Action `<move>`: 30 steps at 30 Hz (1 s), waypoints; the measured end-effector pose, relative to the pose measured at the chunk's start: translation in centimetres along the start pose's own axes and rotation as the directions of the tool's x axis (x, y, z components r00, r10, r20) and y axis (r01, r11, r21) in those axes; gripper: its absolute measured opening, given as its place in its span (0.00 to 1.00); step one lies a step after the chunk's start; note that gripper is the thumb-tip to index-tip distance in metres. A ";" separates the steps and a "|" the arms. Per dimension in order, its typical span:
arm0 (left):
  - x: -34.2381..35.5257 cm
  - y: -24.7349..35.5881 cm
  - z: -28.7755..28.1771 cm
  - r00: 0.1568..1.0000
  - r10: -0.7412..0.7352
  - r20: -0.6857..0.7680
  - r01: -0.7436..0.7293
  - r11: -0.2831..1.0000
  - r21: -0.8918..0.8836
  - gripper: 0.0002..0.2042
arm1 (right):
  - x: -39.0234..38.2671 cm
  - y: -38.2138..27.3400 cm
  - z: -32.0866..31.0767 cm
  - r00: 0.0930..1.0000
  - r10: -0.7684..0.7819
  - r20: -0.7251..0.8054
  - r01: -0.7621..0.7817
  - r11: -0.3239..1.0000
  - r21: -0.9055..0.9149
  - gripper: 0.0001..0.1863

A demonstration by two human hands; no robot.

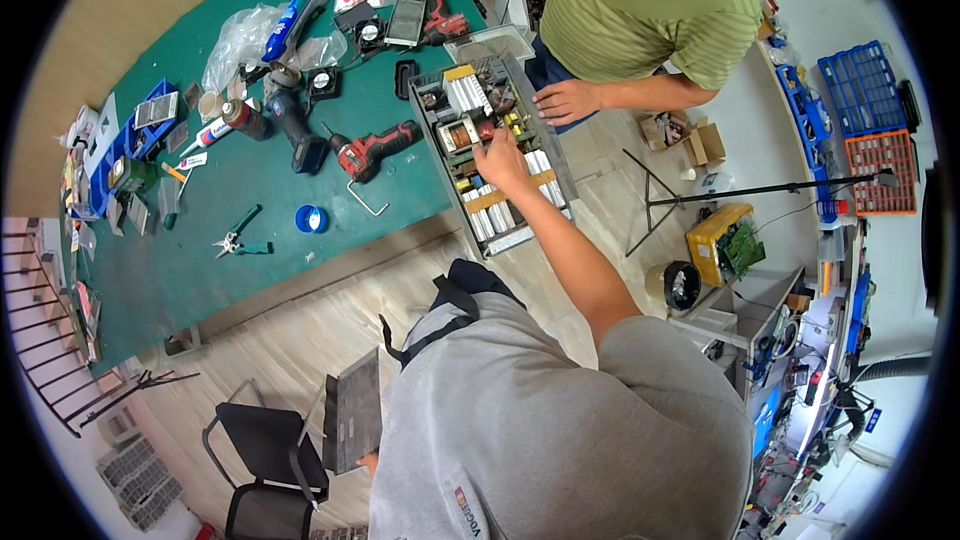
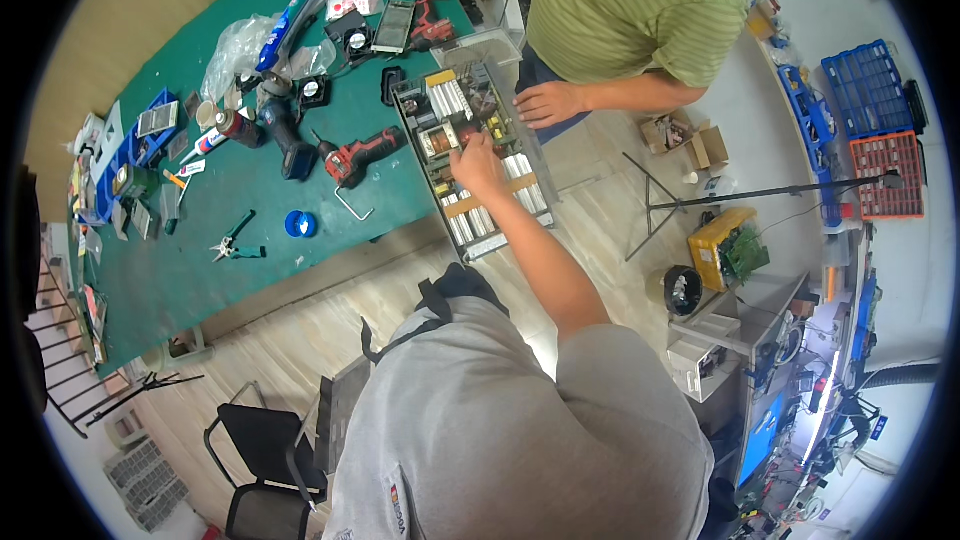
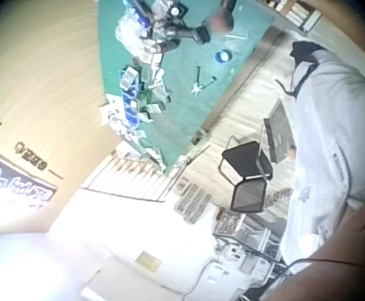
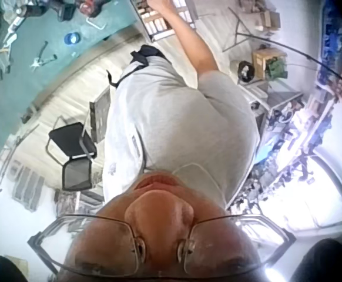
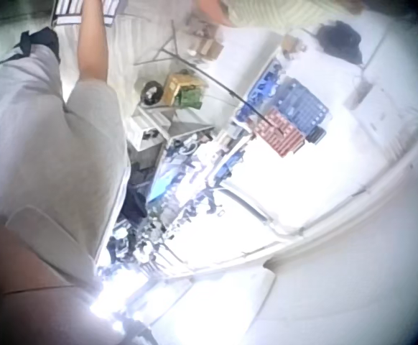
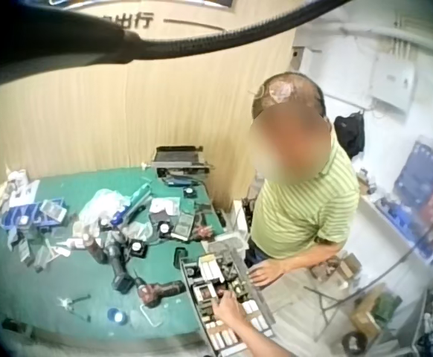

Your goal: The person removes the cover from an electronic device, uses a power drill to unscrew internal components, and then uses a screwdriver to remove a smaller metal piece.

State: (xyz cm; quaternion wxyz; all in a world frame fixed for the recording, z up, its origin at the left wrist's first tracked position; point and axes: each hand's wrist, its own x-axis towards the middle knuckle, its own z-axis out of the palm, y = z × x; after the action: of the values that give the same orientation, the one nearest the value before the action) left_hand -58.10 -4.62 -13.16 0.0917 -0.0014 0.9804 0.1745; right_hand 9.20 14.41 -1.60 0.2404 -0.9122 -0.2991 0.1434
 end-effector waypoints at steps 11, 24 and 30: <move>1.6 0.9 -0.4 0.999 0.041 0.027 -0.042 0.999 0.033 0.44 | 1.7 1.2 -0.7 0.990 0.014 0.141 0.003 0.993 -0.118 0.31; 3.9 2.0 -0.1 0.992 0.077 0.105 -0.082 0.996 0.042 0.45 | 5.4 4.0 -4.0 0.949 -0.158 -0.272 0.051 0.931 -0.361 0.10; 5.3 1.7 0.2 0.987 0.072 0.145 -0.083 0.994 0.067 0.45 | 7.5 3.3 -3.9 0.992 -0.073 -0.103 0.004 0.836 -0.548 0.11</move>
State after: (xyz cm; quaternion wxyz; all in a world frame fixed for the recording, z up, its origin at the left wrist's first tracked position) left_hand -63.38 -2.79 -13.73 0.1548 0.0527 0.9763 0.1415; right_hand 18.20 15.34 -0.96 -0.0096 -0.9435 -0.3310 -0.0077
